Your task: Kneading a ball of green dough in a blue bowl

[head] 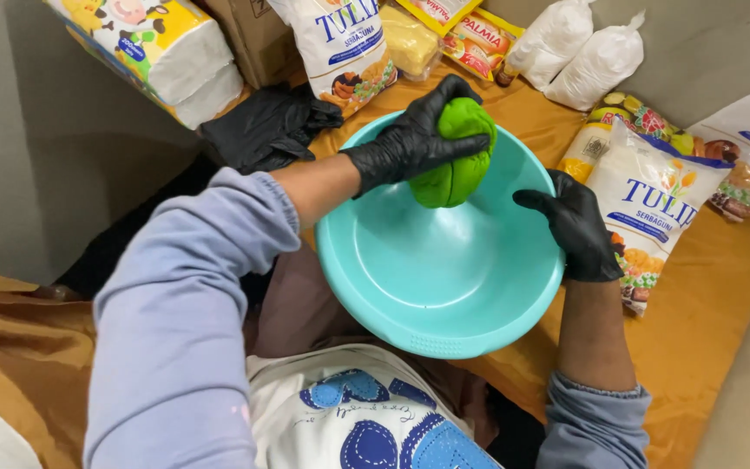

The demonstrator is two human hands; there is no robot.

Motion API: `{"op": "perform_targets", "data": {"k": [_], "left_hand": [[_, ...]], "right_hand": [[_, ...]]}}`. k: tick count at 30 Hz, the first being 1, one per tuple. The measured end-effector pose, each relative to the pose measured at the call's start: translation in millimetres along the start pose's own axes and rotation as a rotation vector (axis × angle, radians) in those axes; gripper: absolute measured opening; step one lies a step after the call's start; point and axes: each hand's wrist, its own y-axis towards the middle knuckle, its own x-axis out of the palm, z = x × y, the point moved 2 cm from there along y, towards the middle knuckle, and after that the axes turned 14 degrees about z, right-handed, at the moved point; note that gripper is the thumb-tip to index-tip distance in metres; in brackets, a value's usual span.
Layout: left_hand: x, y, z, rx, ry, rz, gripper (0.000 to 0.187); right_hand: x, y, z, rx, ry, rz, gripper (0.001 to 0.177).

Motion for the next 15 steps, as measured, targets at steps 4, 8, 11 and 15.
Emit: {"op": "perform_targets", "data": {"k": [4,8,11,15], "left_hand": [[-53,-9,33,0.242,0.21,-0.206,0.048],[-63,-26,23,0.652,0.299,-0.552,0.05],[-44,-25,35,0.645,0.419,-0.706,0.078],[-7,-35,-21,0.927,0.669,-0.61,0.068]], "right_hand": [[3,-2,-7,0.142,0.084,-0.013,0.033],[4,-3,-5,-0.019,-0.007,0.001,0.036],[4,-4,-7,0.041,0.05,0.022,0.035],[2,1,-4,0.067,0.029,0.009,0.04]]}}
